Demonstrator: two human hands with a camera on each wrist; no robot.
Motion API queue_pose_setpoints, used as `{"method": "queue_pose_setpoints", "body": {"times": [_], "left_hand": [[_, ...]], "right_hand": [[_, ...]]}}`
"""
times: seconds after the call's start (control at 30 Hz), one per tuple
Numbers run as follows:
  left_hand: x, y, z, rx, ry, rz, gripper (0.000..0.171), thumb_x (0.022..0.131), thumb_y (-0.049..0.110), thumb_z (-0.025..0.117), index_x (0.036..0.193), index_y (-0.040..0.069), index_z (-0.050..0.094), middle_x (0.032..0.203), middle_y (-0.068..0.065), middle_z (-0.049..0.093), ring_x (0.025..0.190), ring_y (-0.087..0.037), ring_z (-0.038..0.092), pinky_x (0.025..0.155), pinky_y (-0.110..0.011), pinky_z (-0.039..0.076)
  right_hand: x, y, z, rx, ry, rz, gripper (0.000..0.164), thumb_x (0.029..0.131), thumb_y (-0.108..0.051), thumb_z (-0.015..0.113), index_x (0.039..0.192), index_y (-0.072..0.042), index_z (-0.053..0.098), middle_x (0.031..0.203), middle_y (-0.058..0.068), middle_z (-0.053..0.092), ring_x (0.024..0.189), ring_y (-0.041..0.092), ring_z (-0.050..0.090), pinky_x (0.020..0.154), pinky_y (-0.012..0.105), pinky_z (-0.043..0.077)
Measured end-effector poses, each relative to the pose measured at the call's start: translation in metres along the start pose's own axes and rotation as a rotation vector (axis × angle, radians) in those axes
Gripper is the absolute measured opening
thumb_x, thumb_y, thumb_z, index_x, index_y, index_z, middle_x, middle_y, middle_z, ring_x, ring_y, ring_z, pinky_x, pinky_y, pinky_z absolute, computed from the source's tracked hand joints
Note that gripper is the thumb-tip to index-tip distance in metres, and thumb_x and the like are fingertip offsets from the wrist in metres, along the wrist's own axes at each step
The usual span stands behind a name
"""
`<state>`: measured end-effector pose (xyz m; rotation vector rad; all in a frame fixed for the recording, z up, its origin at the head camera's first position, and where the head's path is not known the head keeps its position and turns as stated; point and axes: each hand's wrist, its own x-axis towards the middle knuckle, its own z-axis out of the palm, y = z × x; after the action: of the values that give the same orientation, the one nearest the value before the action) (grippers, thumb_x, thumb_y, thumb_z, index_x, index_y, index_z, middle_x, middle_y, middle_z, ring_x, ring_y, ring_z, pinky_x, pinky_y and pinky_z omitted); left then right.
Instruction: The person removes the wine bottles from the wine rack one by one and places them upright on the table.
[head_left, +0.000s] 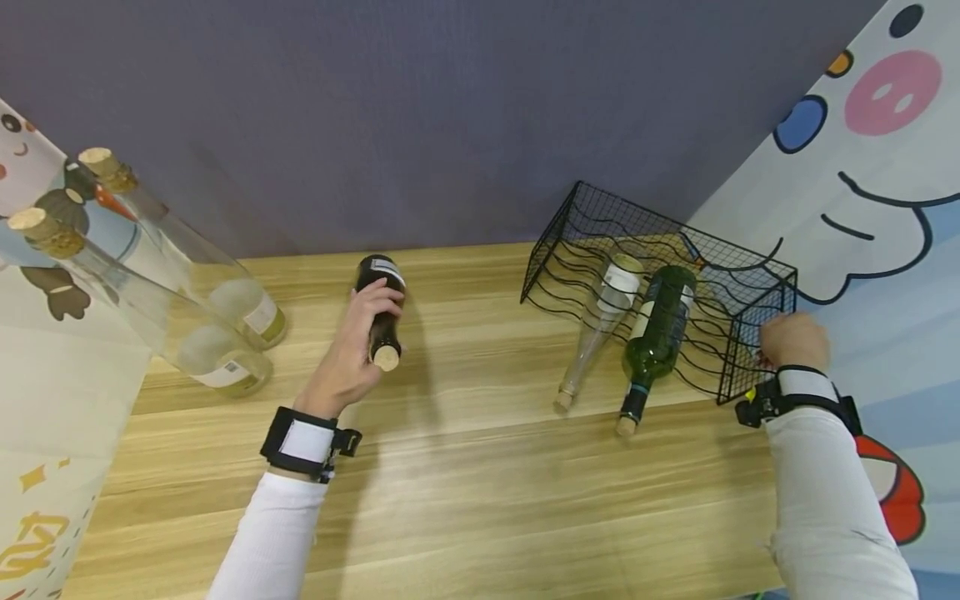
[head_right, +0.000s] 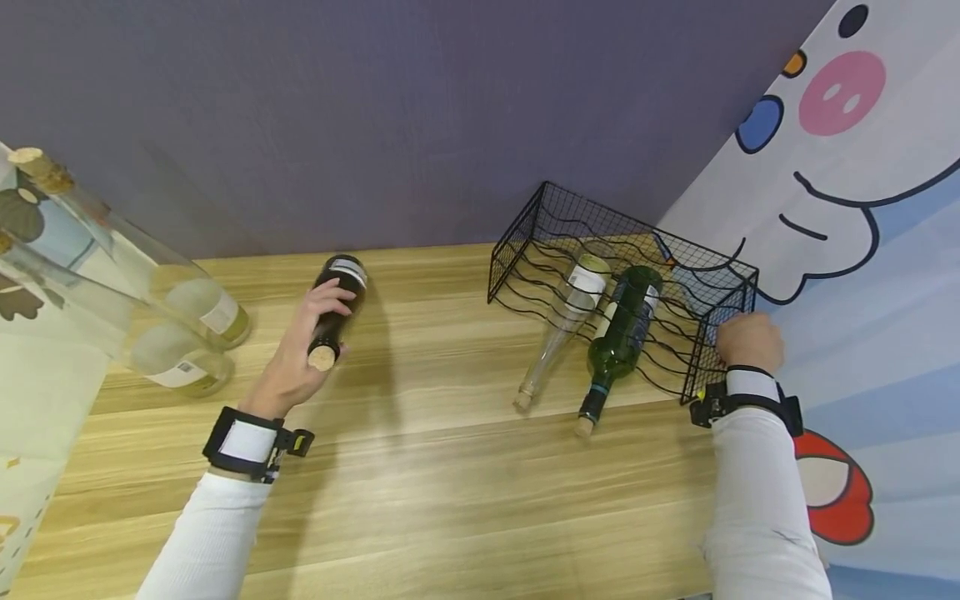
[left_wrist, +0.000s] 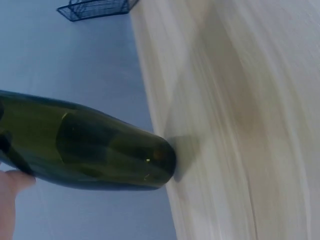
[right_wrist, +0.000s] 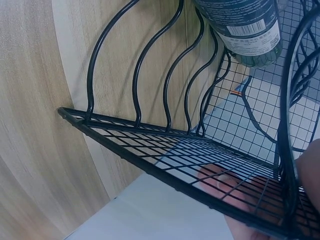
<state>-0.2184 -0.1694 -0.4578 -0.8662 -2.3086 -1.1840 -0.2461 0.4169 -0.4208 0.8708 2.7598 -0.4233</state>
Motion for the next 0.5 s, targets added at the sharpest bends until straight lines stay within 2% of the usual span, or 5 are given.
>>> {"method": "queue_pose_setpoints", "body": {"times": [0.1, 0.2, 0.27, 0.37, 0.5], "left_hand": [[0.002, 0.002, -0.001, -0.055, 0.095, 0.002, 0.037, 0.09, 0.02, 0.065, 0.115, -0.004, 0.052, 0.13, -0.022, 0.055, 0.136, -0.043, 0.04, 0.118, -0.06, 0.024], [0.005, 0.005, 0.0, -0.128, 0.179, 0.004, 0.054, 0.095, 0.046, 0.059, 0.112, -0.005, 0.055, 0.125, -0.024, 0.057, 0.131, -0.043, 0.045, 0.116, -0.039, 0.034], [0.007, 0.008, 0.0, -0.172, 0.219, -0.006, 0.066, 0.093, 0.059, 0.056, 0.11, -0.005, 0.056, 0.122, -0.025, 0.058, 0.126, -0.038, 0.049, 0.113, -0.032, 0.036], [0.012, 0.011, 0.0, -0.231, 0.267, -0.026, 0.073, 0.089, 0.065, 0.056, 0.106, -0.006, 0.058, 0.115, -0.025, 0.061, 0.12, -0.033, 0.054, 0.11, -0.028, 0.038], [0.019, 0.017, 0.0, -0.271, 0.338, -0.015, 0.078, 0.086, 0.069, 0.057, 0.098, -0.008, 0.06, 0.102, -0.025, 0.064, 0.11, -0.021, 0.06, 0.102, -0.027, 0.044]], "right_hand": [[0.0, 0.0, -0.001, -0.003, 0.0, -0.006, 0.052, 0.103, -0.024, 0.017, 0.09, 0.012, 0.052, 0.055, 0.01, 0.054, 0.053, 0.024, 0.055, 0.046, 0.031, 0.045], [0.001, 0.001, 0.0, -0.013, 0.008, -0.019, 0.052, 0.103, -0.024, 0.017, 0.088, 0.012, 0.052, 0.056, 0.012, 0.055, 0.055, 0.026, 0.056, 0.046, 0.031, 0.045], [0.002, 0.002, 0.0, -0.024, 0.013, -0.024, 0.052, 0.103, -0.024, 0.017, 0.088, 0.012, 0.052, 0.058, 0.014, 0.055, 0.057, 0.027, 0.056, 0.046, 0.03, 0.044], [0.003, 0.003, 0.001, -0.029, 0.019, -0.024, 0.051, 0.103, -0.024, 0.018, 0.089, 0.012, 0.052, 0.06, 0.016, 0.055, 0.059, 0.029, 0.056, 0.047, 0.031, 0.045], [0.001, 0.002, 0.0, -0.029, 0.019, -0.019, 0.051, 0.103, -0.024, 0.018, 0.092, 0.013, 0.051, 0.064, 0.019, 0.055, 0.063, 0.032, 0.057, 0.049, 0.033, 0.046]]}}
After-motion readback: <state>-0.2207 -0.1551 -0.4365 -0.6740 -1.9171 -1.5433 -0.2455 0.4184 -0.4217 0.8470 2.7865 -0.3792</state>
